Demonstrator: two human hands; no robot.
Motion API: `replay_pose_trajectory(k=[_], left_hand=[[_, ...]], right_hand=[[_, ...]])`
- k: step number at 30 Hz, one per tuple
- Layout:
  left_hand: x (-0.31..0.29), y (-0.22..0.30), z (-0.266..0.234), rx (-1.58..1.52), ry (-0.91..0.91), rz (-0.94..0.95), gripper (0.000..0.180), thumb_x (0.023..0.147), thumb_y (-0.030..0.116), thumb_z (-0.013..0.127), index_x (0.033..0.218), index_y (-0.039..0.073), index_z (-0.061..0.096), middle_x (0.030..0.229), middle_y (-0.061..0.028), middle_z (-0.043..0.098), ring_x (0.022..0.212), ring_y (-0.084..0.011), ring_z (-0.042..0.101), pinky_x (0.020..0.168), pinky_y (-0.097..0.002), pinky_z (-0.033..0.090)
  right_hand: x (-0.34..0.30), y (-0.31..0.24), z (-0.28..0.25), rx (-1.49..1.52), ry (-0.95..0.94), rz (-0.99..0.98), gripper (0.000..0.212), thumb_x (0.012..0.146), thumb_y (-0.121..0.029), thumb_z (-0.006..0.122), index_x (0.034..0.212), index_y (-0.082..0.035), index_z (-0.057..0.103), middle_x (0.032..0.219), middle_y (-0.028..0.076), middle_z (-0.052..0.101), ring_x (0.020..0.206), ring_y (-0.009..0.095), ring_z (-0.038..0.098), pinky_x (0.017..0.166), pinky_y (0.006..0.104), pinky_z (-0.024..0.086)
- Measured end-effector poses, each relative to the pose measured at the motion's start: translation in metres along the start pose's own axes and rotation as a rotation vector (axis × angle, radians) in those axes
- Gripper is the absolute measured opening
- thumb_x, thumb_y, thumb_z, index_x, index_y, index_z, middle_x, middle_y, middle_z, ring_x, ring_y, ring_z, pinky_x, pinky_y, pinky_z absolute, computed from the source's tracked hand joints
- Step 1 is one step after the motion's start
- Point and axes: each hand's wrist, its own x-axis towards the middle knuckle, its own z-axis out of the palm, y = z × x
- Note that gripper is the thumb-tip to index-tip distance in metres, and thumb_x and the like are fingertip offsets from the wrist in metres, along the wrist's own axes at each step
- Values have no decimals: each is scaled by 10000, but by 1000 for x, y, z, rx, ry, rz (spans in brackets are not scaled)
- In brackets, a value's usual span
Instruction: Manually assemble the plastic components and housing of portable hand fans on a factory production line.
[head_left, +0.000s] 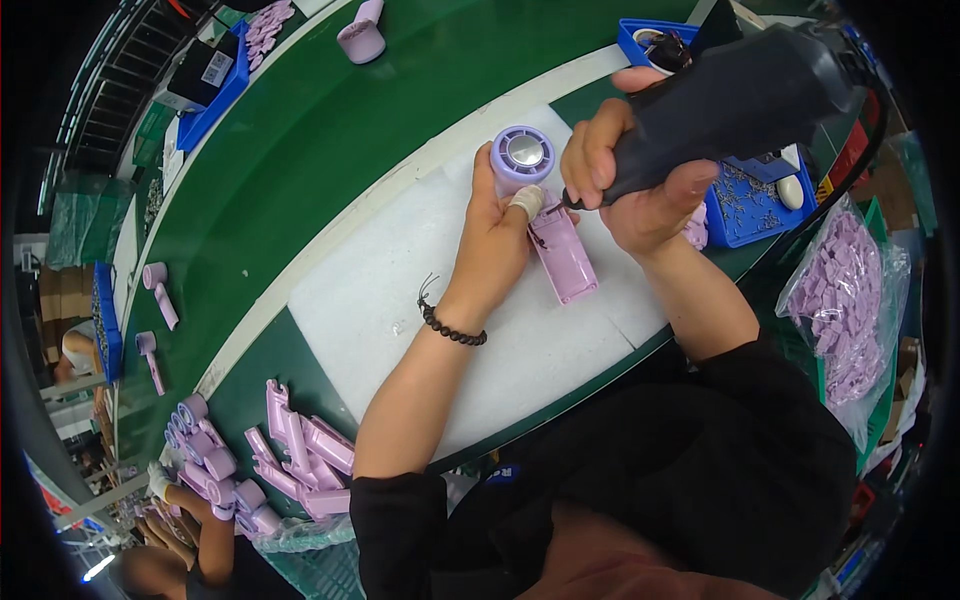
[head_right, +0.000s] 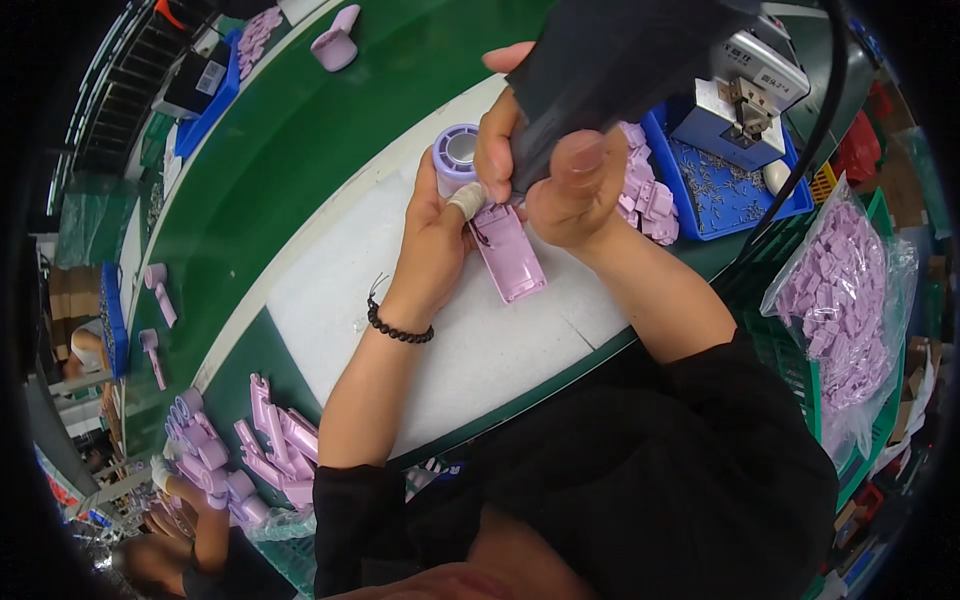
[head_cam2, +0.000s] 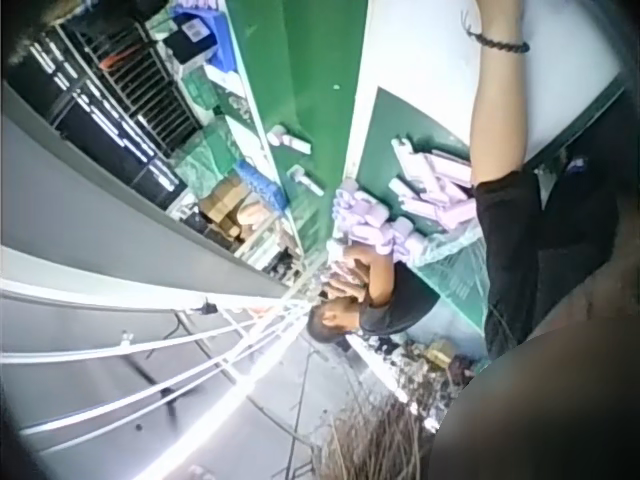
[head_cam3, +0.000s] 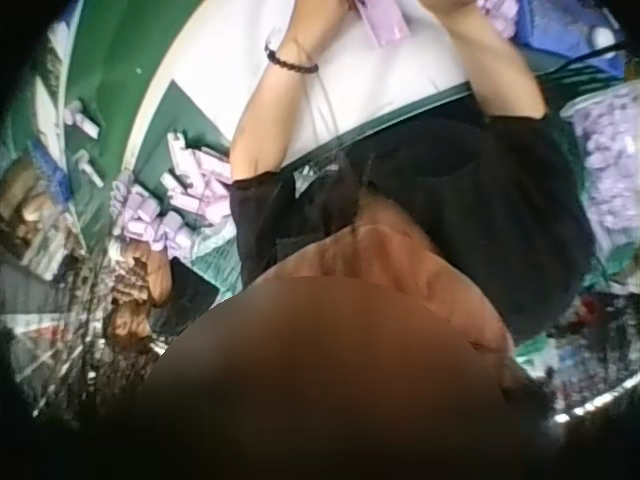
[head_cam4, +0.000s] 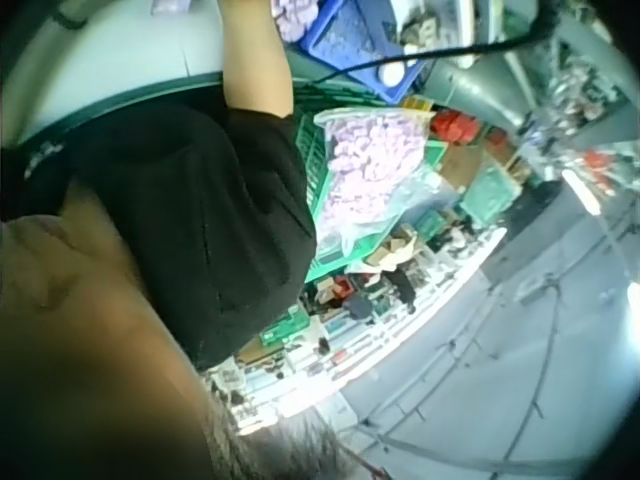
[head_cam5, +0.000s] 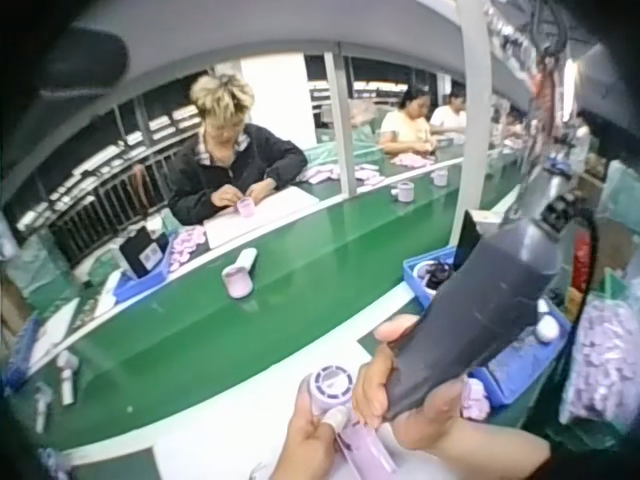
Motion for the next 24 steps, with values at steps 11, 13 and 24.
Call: replay_pose_trajectory(k=[11,13,24], left_hand=[[1,1,-5,111,24,-53,631,989,-65,372,1550,124,153,1328,-198,539,1017,-269,666,868,-326,578],[0,5,-3,88,19,-58,631,989,-65,374,1549,127,156,1315,-198,545,1021,-273,665,867,-335,580],[6,3,-14,-229,-85,-149,635,993,-49,400,1547,144,157,1212,-209,575,993,-304,682,841,-386,604]], right_hand=[[-3,15,11,-44,-120,73,907,761,-806,618,1303,-104,428,661,-8,524,469,91,465,457,238,400],[1,11,10,-30,-119,86,900,765,-799,622,1304,-105,429,660,-8,525,471,90,468,457,240,400],[-3,-53,-56,73,-32,-129,862,883,-762,506,1415,-91,416,707,-2,517,533,117,518,505,264,433]])
